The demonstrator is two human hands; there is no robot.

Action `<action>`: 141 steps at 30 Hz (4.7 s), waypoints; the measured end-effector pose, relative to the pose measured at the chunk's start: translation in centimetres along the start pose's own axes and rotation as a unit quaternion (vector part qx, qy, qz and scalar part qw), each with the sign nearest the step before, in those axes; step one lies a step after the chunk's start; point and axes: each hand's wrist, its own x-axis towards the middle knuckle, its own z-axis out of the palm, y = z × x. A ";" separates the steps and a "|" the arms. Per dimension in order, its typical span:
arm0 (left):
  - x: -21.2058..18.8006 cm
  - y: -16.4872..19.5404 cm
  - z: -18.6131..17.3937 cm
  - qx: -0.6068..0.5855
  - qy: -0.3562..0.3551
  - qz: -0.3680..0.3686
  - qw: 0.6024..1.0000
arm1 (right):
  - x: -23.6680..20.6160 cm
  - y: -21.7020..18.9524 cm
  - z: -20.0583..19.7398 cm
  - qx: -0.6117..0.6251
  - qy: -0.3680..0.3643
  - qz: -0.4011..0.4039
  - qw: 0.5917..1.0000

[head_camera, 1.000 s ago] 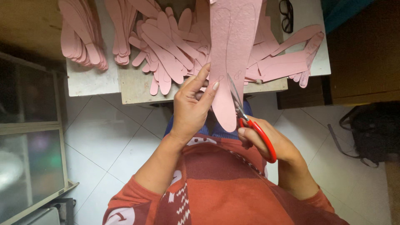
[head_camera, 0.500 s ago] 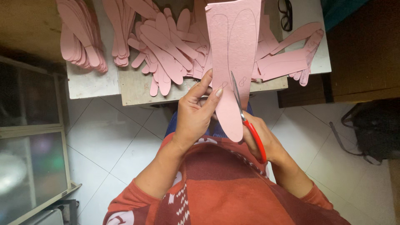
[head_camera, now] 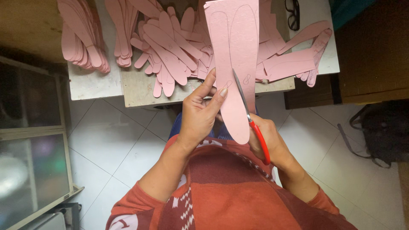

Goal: The person uses red-handled scissors to cut pink foam pieces into elongated oval shapes. They repeatedly trim the edges of each piece and place the finished shapes on a table alongside many previously cut pieces.

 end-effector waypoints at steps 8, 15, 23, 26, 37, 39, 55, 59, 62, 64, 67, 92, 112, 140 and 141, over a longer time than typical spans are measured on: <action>1.7 1.2 -0.3 0.037 0.046 0.060 0.996 | -0.6 -0.1 -0.2 -0.004 -0.022 0.111 0.994; 0.7 1.9 0.8 0.052 0.007 0.058 0.997 | 0.0 0.2 -0.5 -0.006 -0.066 0.091 0.994; -0.2 2.2 1.3 0.019 -0.011 0.027 0.999 | 0.3 -0.2 -1.1 0.001 -0.065 0.036 0.997; -0.2 2.1 1.4 0.008 -0.011 0.021 1.000 | 0.3 -0.6 -0.9 0.033 -0.062 0.045 0.997; 0.0 1.8 1.5 -0.022 -0.006 0.014 1.000 | -0.1 -1.3 0.0 0.033 -0.022 0.096 0.995; 0.0 1.7 1.5 -0.030 -0.009 0.014 0.999 | -0.1 -1.3 0.2 0.023 -0.015 0.089 0.996; 0.8 2.5 1.0 0.025 0.004 0.047 0.999 | 0.1 0.1 -1.1 0.042 -0.079 0.054 0.995; 0.0 2.1 1.5 0.000 -0.014 0.031 0.999 | 0.2 0.1 -1.0 0.019 -0.074 0.031 0.997; -0.2 2.1 1.6 0.005 -0.009 0.017 1.000 | 0.1 0.1 -1.0 0.031 -0.068 0.008 0.997; -0.2 2.0 1.6 0.005 -0.005 0.014 1.000 | 0.1 0.1 -1.0 0.040 -0.065 0.020 0.997; 0.0 1.9 1.8 -0.004 -0.002 0.019 1.000 | 0.1 0.1 -0.8 0.060 -0.055 0.075 0.994; -0.2 0.9 1.7 0.016 0.015 0.013 1.000 | 0.0 0.8 -0.7 0.080 -0.068 0.101 0.989; 0.2 0.7 1.8 -0.028 0.016 0.013 0.999 | -0.2 1.5 0.5 0.013 -0.024 0.097 0.995; 1.6 0.7 1.7 0.062 0.060 0.040 0.995 | 11.5 4.3 5.9 0.696 0.050 0.210 0.685; 1.5 0.8 1.7 0.067 0.061 0.040 0.995 | 11.9 3.9 6.1 0.700 0.062 0.207 0.680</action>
